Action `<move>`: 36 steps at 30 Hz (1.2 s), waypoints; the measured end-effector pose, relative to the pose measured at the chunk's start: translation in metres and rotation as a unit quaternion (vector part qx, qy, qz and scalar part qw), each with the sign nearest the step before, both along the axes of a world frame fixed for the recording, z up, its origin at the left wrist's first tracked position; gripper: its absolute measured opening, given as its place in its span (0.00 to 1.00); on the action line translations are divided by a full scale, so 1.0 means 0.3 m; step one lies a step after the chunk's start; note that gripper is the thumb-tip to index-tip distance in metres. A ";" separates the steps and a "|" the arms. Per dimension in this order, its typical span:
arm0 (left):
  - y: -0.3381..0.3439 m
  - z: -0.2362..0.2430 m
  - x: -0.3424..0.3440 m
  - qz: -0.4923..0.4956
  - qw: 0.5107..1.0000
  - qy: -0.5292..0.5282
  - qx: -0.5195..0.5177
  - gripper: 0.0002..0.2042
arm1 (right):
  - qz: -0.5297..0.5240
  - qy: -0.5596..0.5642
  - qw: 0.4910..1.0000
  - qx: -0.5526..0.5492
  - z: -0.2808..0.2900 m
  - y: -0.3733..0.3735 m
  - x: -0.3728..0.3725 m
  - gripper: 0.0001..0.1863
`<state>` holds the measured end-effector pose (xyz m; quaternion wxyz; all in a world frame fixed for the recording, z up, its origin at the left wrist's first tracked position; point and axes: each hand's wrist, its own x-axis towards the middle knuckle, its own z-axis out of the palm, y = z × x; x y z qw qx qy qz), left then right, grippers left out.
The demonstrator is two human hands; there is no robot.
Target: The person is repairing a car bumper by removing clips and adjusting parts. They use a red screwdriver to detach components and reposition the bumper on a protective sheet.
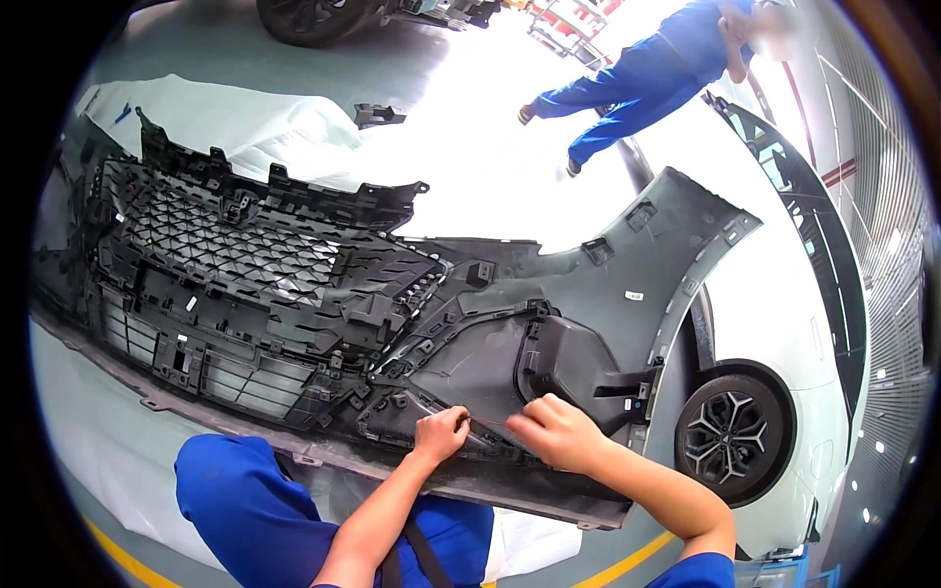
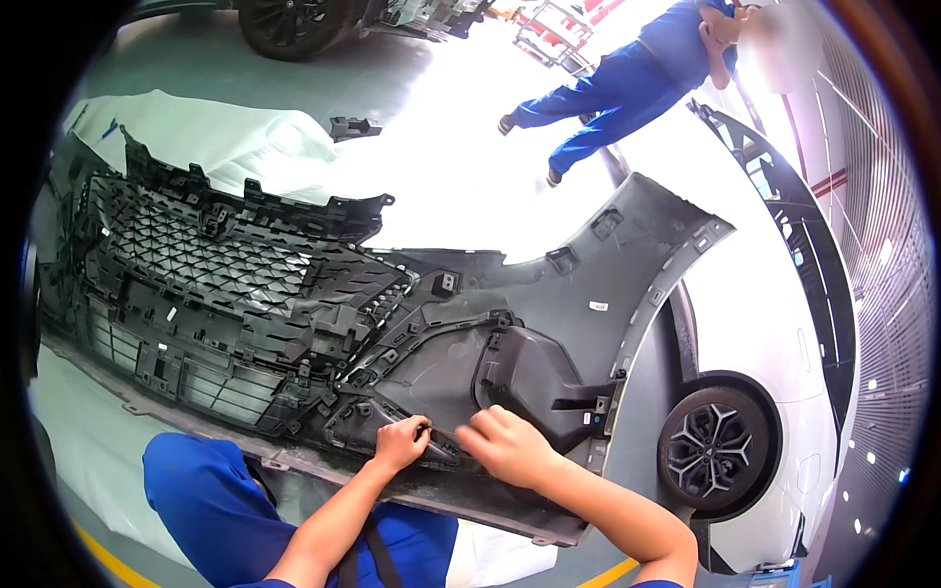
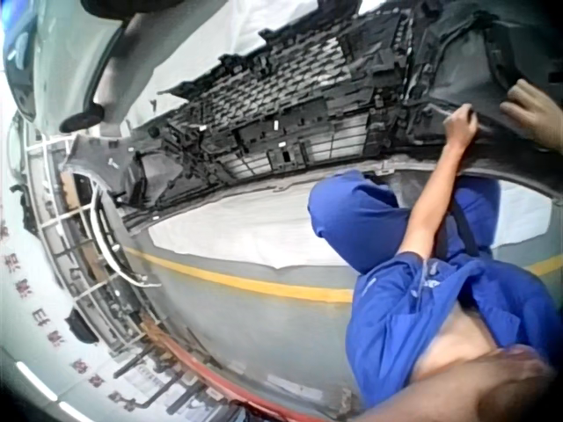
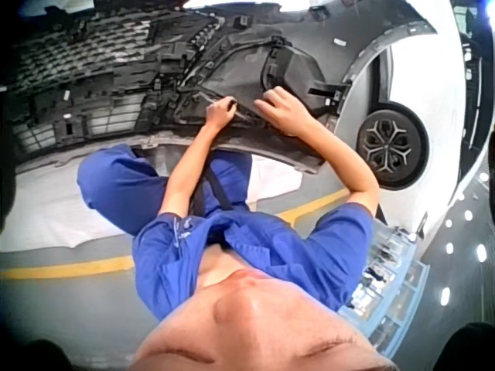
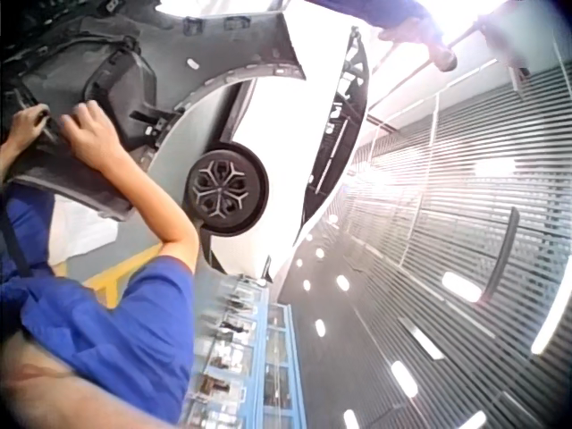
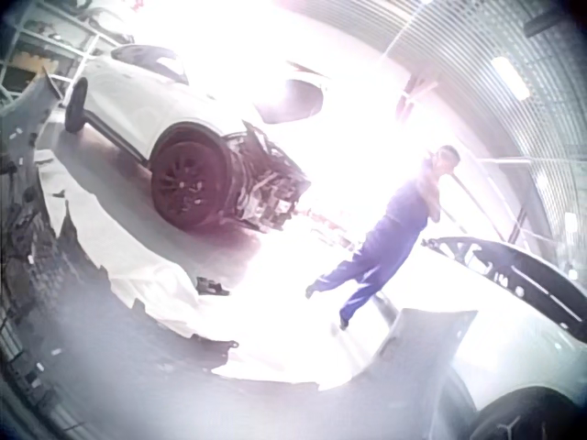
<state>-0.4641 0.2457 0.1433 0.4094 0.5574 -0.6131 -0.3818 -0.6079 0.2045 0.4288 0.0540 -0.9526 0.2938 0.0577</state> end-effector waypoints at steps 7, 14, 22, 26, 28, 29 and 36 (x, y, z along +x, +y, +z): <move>0.001 -0.007 -0.002 0.000 1.000 -0.009 -0.012 0.07 | -0.407 0.049 0.891 0.194 -0.015 0.027 0.038 0.15; -0.006 0.001 -0.017 -0.002 1.000 -0.023 -0.004 0.08 | -0.141 -0.048 0.977 0.150 0.026 0.029 -0.009 0.15; -0.010 -0.010 -0.037 0.010 0.999 -0.026 -0.038 0.08 | -0.193 -0.005 0.972 0.134 0.071 0.005 0.008 0.12; -0.004 -0.024 -0.021 0.012 0.999 -0.037 -0.034 0.08 | -0.191 -0.159 0.966 0.075 0.230 -0.127 -0.036 0.10; -0.001 -0.022 -0.024 0.020 0.999 -0.031 -0.031 0.09 | -0.279 -0.213 0.936 0.014 0.290 -0.197 -0.080 0.10; -0.002 -0.019 -0.025 0.014 0.999 -0.032 -0.016 0.09 | -0.325 -0.224 0.919 -0.004 0.295 -0.240 -0.119 0.10; -0.009 -0.026 -0.043 0.022 0.999 -0.021 0.021 0.12 | -0.394 -0.224 0.886 -0.100 0.156 -0.466 -0.354 0.10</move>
